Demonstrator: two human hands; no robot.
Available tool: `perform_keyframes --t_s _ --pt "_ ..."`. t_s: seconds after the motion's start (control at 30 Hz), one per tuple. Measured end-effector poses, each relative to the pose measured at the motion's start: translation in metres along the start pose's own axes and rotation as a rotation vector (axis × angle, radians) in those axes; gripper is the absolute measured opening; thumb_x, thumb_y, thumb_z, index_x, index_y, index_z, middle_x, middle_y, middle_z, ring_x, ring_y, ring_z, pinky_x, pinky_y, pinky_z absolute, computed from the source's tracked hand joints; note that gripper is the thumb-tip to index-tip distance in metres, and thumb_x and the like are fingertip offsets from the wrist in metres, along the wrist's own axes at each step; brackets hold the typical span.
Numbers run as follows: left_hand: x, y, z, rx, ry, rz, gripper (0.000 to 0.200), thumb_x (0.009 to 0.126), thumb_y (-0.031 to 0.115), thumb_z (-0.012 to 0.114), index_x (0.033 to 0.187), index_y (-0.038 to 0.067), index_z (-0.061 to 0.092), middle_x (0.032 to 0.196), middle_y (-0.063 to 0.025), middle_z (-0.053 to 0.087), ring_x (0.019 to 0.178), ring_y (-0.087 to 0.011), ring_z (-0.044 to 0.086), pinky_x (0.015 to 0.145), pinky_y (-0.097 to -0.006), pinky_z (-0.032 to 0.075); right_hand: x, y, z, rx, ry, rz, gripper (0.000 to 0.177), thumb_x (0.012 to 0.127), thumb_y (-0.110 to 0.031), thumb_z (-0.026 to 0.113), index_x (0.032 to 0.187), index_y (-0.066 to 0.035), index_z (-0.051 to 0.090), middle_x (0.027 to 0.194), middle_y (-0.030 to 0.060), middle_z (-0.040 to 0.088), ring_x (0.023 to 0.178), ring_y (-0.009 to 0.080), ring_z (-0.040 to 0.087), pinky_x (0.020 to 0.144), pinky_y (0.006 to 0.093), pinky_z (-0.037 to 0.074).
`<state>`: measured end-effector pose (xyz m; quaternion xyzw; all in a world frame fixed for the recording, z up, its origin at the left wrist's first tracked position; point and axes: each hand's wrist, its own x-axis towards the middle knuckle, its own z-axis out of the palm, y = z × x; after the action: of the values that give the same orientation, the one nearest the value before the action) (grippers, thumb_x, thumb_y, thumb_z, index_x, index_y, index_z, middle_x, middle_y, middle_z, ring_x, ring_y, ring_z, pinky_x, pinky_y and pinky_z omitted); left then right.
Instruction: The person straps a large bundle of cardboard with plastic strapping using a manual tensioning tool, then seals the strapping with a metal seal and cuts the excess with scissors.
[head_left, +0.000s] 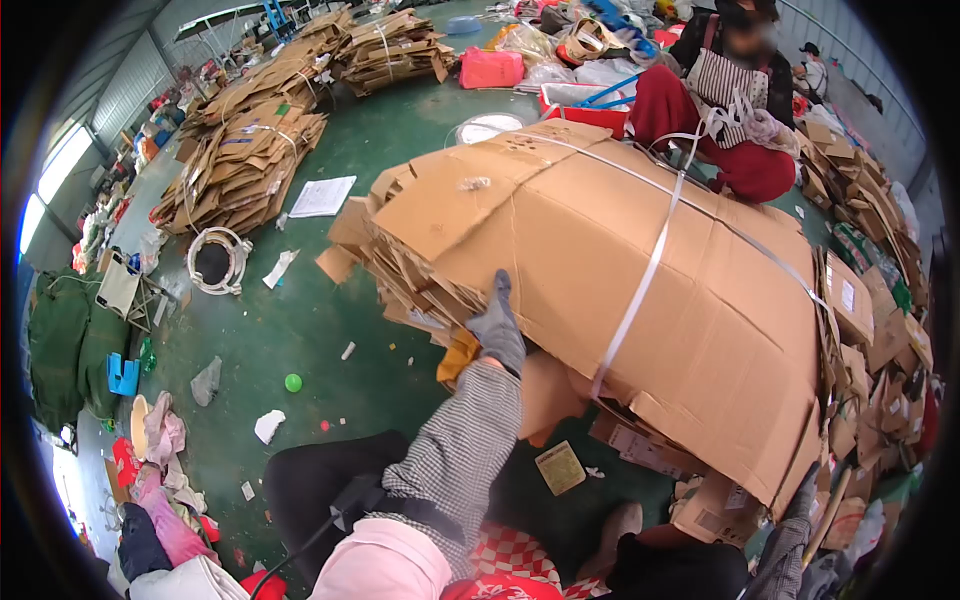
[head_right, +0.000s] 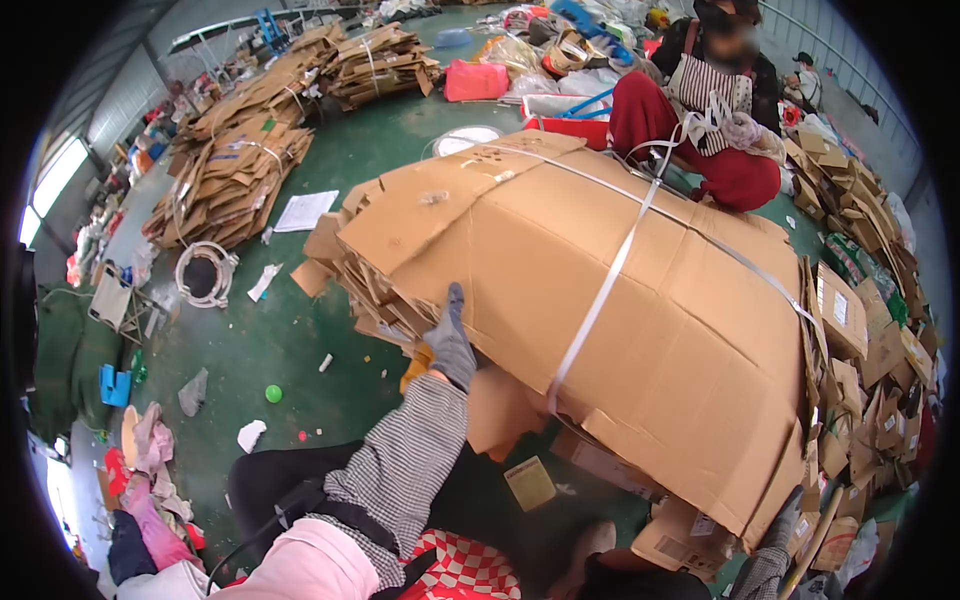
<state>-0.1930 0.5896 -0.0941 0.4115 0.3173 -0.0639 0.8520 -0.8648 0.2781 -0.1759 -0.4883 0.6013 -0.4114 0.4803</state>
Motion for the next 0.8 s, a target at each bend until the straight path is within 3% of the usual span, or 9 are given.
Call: perform_keyframes --t_s 0.03,0.17,0.37,0.47,0.53,0.57,0.63,0.7,0.8 --pt "-0.01 0.015 0.003 0.23 -0.088 0.012 0.076 0.065 0.035 0.082 0.119 -0.004 0.047 0.113 -0.0145 0.057 0.09 -0.0245 0.059 0.074 -0.0394 0.053 -0.003 0.005 -0.005 0.0 0.003 0.0 0.069 0.091 -0.054 0.038 0.131 0.002 0.041 0.129 0.0127 0.048 0.114 0.0247 0.049 0.097 0.0324 0.038" --pt "0.089 0.02 -0.005 0.166 -0.34 -0.027 0.061 0.063 0.038 0.083 0.103 -0.002 0.059 0.092 -0.0106 0.064 0.068 -0.0223 0.061 0.063 -0.0386 0.054 -0.068 -0.016 0.015 -0.107 -0.066 0.093 0.069 0.091 -0.055 0.038 0.128 0.003 0.042 0.125 0.0156 0.05 0.11 0.0269 0.051 0.093 0.0345 0.041" --pt "0.138 0.074 -0.002 0.367 -0.604 -0.138 0.064 0.077 0.045 0.069 0.117 -0.002 0.052 0.11 -0.0137 0.059 0.094 -0.0241 0.057 0.082 -0.0339 0.049 -0.192 -0.092 0.069 -0.445 -0.28 0.322 0.069 0.091 -0.055 0.038 0.123 0.005 0.045 0.118 0.0216 0.053 0.102 0.0313 0.056 0.086 0.0387 0.046" --pt "0.167 0.063 -0.018 0.559 -0.359 0.612 0.068 0.082 0.047 0.062 0.125 -0.002 0.044 0.122 -0.0163 0.051 0.098 -0.0239 0.056 0.083 -0.0346 0.048 -0.23 -0.093 0.075 -0.652 -0.527 0.273 0.063 0.089 -0.05 0.046 0.124 0.003 0.042 0.111 0.0198 0.054 0.092 0.031 0.059 0.075 0.0394 0.052" --pt "0.072 0.082 -0.03 0.979 -0.39 0.977 0.072 0.082 0.042 0.065 0.13 -0.002 0.036 0.128 -0.0192 0.045 0.104 -0.0261 0.054 0.089 -0.0356 0.045 -0.253 -0.087 0.075 -0.617 -0.63 0.321 0.06 0.088 -0.045 0.053 0.126 -0.001 0.039 0.108 0.0156 0.053 0.084 0.028 0.06 0.064 0.0388 0.056" --pt "0.018 0.092 -0.036 0.98 -0.414 0.972 0.072 0.082 0.042 0.065 0.13 -0.002 0.036 0.128 -0.0192 0.045 0.104 -0.0261 0.054 0.089 -0.0356 0.045 -0.275 -0.085 0.088 -0.49 -0.568 0.512 0.058 0.089 -0.045 0.053 0.125 -0.001 0.04 0.108 0.0153 0.052 0.081 0.0266 0.061 0.062 0.0389 0.057" --pt "-0.072 0.103 -0.06 1.165 -0.603 0.916 0.066 0.082 0.033 0.066 0.13 -0.001 0.036 0.126 -0.0206 0.045 0.112 -0.0295 0.049 0.095 -0.0367 0.04 -0.321 -0.108 0.105 -0.611 -0.625 0.48 0.052 0.089 -0.043 0.053 0.12 -0.003 0.043 0.106 0.0131 0.052 0.08 0.0242 0.061 0.06 0.0351 0.057" --pt "-0.08 0.097 -0.11 1.175 -0.956 1.077 0.055 0.084 0.024 0.063 0.127 -0.001 0.04 0.126 -0.0204 0.045 0.115 -0.0317 0.046 0.097 -0.0369 0.037 -0.371 -0.082 0.114 -0.459 -0.656 0.513 0.051 0.088 -0.041 0.056 0.118 -0.002 0.043 0.106 0.0135 0.053 0.08 0.0239 0.062 0.063 0.0356 0.056" --pt "-0.191 0.127 -0.139 1.356 -1.038 1.066 0.048 0.085 0.019 0.06 0.125 -0.001 0.043 0.127 -0.0207 0.045 0.117 -0.035 0.044 0.096 -0.0385 0.038 -0.437 -0.065 0.141 -0.108 -0.787 0.62 0.057 0.084 -0.037 0.063 0.117 0.001 0.037 0.11 0.0136 0.054 0.086 0.0221 0.062 0.071 0.0359 0.053"
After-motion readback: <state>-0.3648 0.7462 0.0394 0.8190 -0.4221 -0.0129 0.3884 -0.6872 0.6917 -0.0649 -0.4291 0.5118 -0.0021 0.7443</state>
